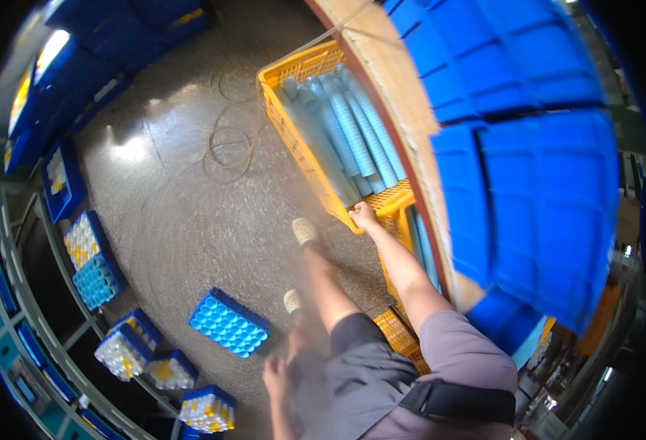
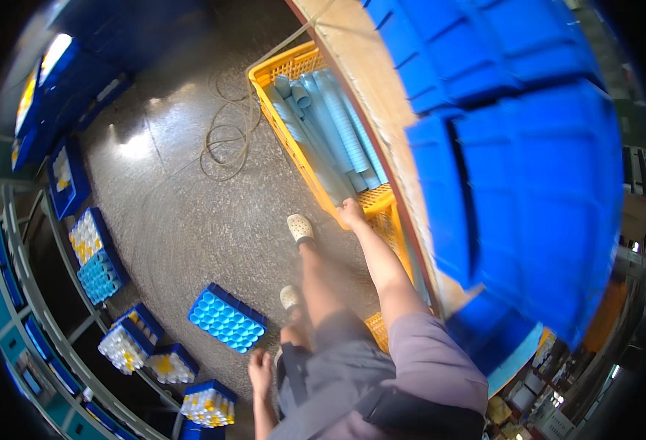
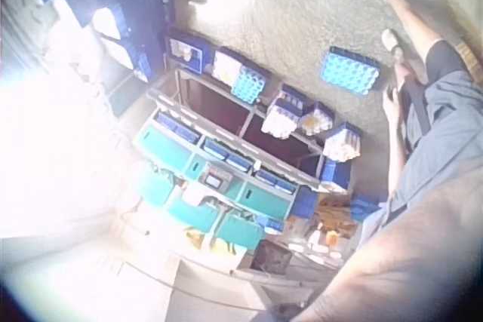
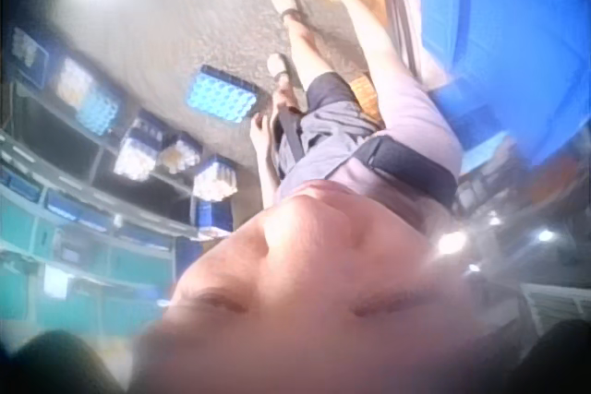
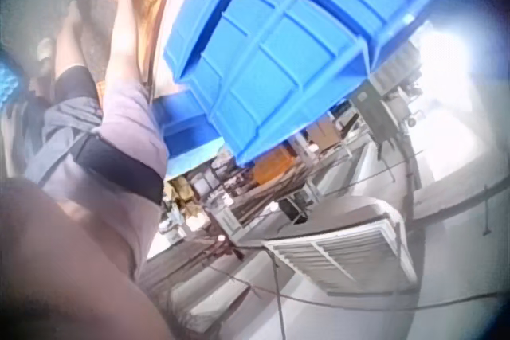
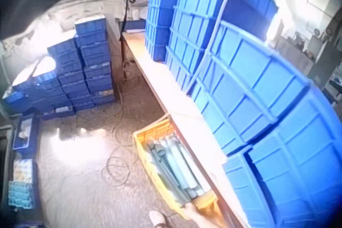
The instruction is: The person uses a green handheld tool to scrape or clean the inside of small plastic cups arranged in blue trays, then places the cups into trays and stacks them. The person also uses a long flexible tube to blow air into the cups to remove debris, repeating the process across multiple trays.
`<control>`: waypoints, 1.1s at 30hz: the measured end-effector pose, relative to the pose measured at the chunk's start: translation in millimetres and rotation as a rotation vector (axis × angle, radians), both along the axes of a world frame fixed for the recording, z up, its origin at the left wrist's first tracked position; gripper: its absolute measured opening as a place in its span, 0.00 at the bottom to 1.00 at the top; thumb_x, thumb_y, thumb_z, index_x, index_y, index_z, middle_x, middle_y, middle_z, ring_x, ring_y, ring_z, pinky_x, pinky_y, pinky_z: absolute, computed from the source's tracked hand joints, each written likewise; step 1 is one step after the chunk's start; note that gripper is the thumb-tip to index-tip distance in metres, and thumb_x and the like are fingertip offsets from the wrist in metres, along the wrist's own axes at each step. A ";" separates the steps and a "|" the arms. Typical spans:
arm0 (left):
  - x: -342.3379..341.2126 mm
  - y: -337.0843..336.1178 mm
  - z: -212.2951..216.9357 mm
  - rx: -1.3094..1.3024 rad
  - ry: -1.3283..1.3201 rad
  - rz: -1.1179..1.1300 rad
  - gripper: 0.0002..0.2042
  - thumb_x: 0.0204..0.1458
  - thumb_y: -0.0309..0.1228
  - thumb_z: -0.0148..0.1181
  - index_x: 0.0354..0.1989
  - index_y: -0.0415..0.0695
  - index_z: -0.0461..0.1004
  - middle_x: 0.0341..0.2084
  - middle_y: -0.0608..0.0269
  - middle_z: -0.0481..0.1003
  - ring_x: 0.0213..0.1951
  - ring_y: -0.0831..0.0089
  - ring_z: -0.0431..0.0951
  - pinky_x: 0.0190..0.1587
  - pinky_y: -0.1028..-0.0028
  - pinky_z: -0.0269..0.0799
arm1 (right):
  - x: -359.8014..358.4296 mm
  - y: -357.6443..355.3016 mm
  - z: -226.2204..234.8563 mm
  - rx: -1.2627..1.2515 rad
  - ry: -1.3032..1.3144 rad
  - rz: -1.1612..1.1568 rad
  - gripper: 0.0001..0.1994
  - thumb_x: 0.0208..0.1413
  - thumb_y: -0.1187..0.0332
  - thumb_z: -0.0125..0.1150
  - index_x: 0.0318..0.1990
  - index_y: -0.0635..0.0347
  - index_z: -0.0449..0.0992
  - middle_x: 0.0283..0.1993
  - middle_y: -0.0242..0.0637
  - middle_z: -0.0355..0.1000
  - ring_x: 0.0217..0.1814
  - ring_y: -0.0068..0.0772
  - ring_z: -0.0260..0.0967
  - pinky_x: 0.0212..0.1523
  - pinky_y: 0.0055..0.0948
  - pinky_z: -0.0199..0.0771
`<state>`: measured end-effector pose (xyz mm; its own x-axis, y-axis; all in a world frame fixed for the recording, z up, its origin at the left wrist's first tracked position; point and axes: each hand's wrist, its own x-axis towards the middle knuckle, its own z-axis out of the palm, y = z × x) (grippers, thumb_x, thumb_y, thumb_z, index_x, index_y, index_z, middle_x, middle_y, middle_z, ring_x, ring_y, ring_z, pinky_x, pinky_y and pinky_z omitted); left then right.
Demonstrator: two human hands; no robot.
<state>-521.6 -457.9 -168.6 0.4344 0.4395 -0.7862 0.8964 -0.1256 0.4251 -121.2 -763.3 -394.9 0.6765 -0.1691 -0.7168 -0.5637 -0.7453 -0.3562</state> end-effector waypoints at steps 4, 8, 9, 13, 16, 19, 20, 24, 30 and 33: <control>49.2 -34.7 4.6 -0.311 0.295 0.342 0.23 0.59 0.32 0.60 0.57 0.29 0.67 0.45 0.52 0.77 0.46 0.70 0.77 0.51 0.73 0.71 | 48.9 2.3 -118.4 -0.157 0.016 0.152 0.18 0.58 0.63 0.59 0.51 0.65 0.73 0.58 0.52 0.69 0.61 0.52 0.66 0.60 0.43 0.67; 133.7 -44.5 26.7 -0.419 0.409 0.510 0.24 0.60 0.34 0.60 0.58 0.29 0.66 0.44 0.53 0.78 0.46 0.70 0.77 0.51 0.74 0.71 | 51.3 9.6 -156.5 -0.182 0.013 0.070 0.19 0.58 0.63 0.59 0.53 0.65 0.72 0.59 0.55 0.68 0.62 0.58 0.63 0.61 0.46 0.66; 149.8 -45.8 33.5 -0.442 0.367 0.523 0.24 0.60 0.34 0.59 0.58 0.29 0.66 0.44 0.53 0.78 0.46 0.70 0.77 0.51 0.74 0.71 | 49.5 14.6 -145.2 -0.182 -0.047 0.006 0.20 0.58 0.63 0.59 0.55 0.65 0.71 0.58 0.54 0.69 0.61 0.57 0.65 0.60 0.46 0.66; 176.8 -24.0 43.9 -0.447 0.165 0.471 0.24 0.61 0.36 0.58 0.59 0.31 0.65 0.41 0.54 0.79 0.44 0.70 0.78 0.49 0.71 0.73 | 77.8 61.8 -19.9 -0.036 -0.398 -0.150 0.16 0.58 0.67 0.62 0.52 0.62 0.70 0.44 0.44 0.75 0.44 0.41 0.74 0.45 0.38 0.74; 165.2 -2.0 28.2 -0.389 0.033 0.538 0.21 0.61 0.35 0.57 0.58 0.36 0.66 0.40 0.56 0.79 0.40 0.71 0.79 0.44 0.71 0.75 | 110.3 117.7 143.0 0.320 -0.676 -0.156 0.18 0.59 0.72 0.59 0.56 0.62 0.68 0.51 0.44 0.74 0.48 0.38 0.74 0.49 0.32 0.74; 150.7 30.5 -8.4 -0.326 -0.104 0.501 0.17 0.62 0.34 0.55 0.55 0.38 0.68 0.38 0.57 0.79 0.37 0.71 0.79 0.41 0.71 0.76 | 160.8 143.9 312.5 0.316 -1.058 0.072 0.18 0.58 0.72 0.60 0.56 0.61 0.70 0.54 0.43 0.71 0.54 0.43 0.71 0.54 0.36 0.72; 144.1 45.7 -23.0 -0.313 -0.124 0.479 0.16 0.62 0.34 0.55 0.53 0.38 0.68 0.37 0.57 0.79 0.36 0.70 0.79 0.39 0.71 0.76 | 177.3 146.1 362.2 0.257 -1.264 0.101 0.18 0.57 0.72 0.60 0.55 0.62 0.70 0.55 0.45 0.70 0.56 0.46 0.70 0.56 0.39 0.70; 134.9 119.1 -79.3 -0.328 -0.070 0.559 0.14 0.61 0.35 0.56 0.47 0.37 0.71 0.32 0.57 0.79 0.35 0.68 0.79 0.37 0.70 0.76 | 267.8 132.7 527.1 -0.177 -1.876 0.142 0.22 0.55 0.72 0.62 0.57 0.67 0.68 0.60 0.51 0.64 0.65 0.53 0.60 0.64 0.47 0.58; 161.5 238.6 -73.7 0.167 -0.221 -0.673 0.14 0.59 0.37 0.57 0.32 0.35 0.75 0.24 0.55 0.78 0.28 0.67 0.78 0.32 0.63 0.74 | 403.7 87.1 688.5 -0.259 -2.123 -0.174 0.32 0.66 0.55 0.53 0.69 0.68 0.52 0.72 0.54 0.47 0.75 0.53 0.45 0.73 0.44 0.49; 180.8 291.8 -66.6 0.002 0.110 -0.172 0.18 0.58 0.40 0.57 0.27 0.34 0.75 0.24 0.55 0.77 0.27 0.69 0.77 0.31 0.61 0.73 | 453.1 50.6 728.1 -0.169 -2.034 -0.275 0.24 0.59 0.54 0.61 0.58 0.56 0.73 0.66 0.50 0.63 0.66 0.48 0.62 0.65 0.37 0.60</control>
<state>-340.8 -166.1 -235.2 0.4153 0.3681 -0.8319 0.9025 -0.2818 0.3258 331.9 -712.7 333.2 0.2624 -0.3530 0.8981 0.3870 -0.8141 -0.4330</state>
